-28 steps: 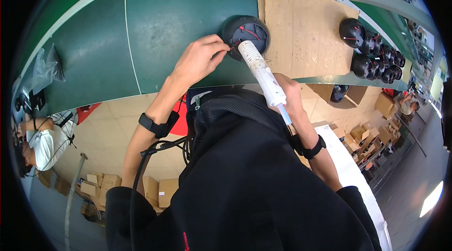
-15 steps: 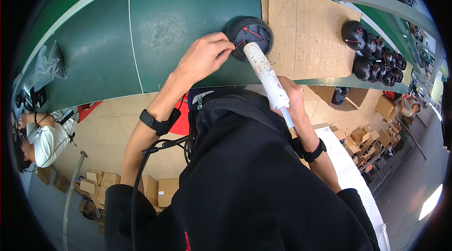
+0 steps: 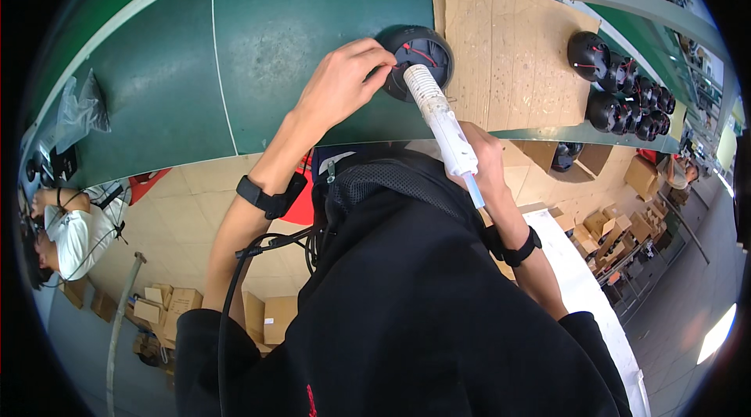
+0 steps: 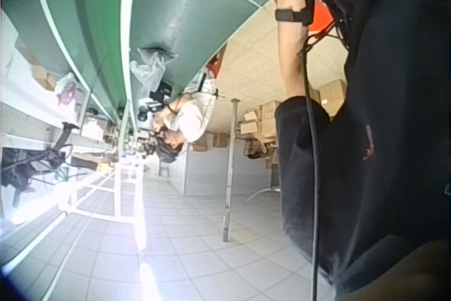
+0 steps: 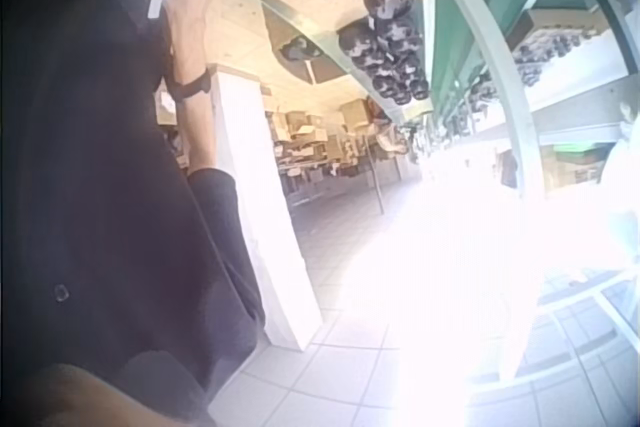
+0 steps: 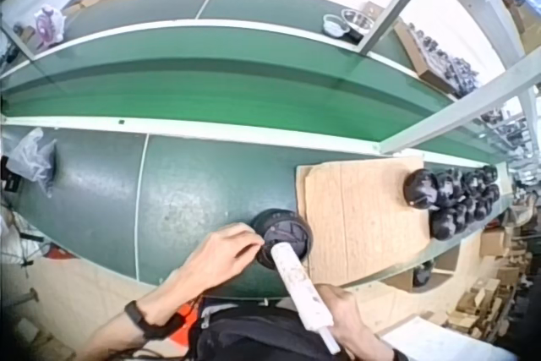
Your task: Applying hot glue to the internal seam or component of black plastic spherical housings on a factory assembly line.
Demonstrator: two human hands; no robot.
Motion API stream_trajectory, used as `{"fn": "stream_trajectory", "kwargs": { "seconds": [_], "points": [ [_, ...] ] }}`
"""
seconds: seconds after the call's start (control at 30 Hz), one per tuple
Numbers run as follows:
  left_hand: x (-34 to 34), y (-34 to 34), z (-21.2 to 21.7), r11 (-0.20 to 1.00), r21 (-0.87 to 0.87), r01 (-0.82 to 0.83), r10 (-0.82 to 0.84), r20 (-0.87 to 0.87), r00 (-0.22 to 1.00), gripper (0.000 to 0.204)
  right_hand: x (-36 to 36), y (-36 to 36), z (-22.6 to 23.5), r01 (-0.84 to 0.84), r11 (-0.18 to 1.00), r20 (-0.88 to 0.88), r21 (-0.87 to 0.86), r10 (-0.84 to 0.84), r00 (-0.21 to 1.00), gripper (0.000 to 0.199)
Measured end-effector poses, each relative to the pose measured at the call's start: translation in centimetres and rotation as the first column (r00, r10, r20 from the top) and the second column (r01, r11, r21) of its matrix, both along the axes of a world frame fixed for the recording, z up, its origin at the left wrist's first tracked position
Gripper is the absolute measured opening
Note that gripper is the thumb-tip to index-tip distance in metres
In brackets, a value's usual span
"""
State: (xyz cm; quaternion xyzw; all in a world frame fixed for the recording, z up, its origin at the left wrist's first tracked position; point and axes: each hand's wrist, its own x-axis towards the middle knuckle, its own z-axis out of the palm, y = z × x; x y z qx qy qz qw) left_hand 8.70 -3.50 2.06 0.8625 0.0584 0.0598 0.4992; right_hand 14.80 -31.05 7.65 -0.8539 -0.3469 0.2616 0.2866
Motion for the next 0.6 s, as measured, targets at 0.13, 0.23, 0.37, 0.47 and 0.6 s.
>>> {"fn": "stream_trajectory", "kwargs": {
  "seconds": [0.13, 0.23, 0.37, 0.47, 0.6],
  "points": [
    [1.5, -0.1, -0.1, 1.0, -0.011, 0.006, -0.007, -0.016, 1.0, 0.014, -0.1, -0.2, 0.0, 0.028, 0.999, -0.006, 0.021, -0.027, 1.0, 0.032],
    [2.2, 0.0, -0.2, 1.0, -0.004, 0.01, -0.01, -0.009, 1.0, 0.015, -0.3, -0.2, 0.1, 0.043, 0.997, -0.011, 0.056, -0.043, 0.999, 0.032],
    [2.1, 0.2, -0.3, 1.0, -0.003, 0.008, -0.008, -0.015, 1.0, 0.015, -0.3, -0.1, 0.2, 0.017, 0.998, -0.008, 0.059, -0.017, 1.0, 0.034],
    [1.8, 0.4, -0.6, 0.997, -0.082, -0.013, 0.009, -0.042, 0.999, 0.015, -0.2, 0.1, 0.3, 0.016, 0.998, -0.02, 0.06, -0.015, 1.0, 0.035],
    [1.9, 0.7, -1.3, 0.986, -0.118, -0.114, 0.092, -0.173, 0.981, 0.026, -0.3, 0.3, 0.7, -0.002, 0.998, -0.026, 0.063, 0.004, 1.0, 0.036]
  ]
}}
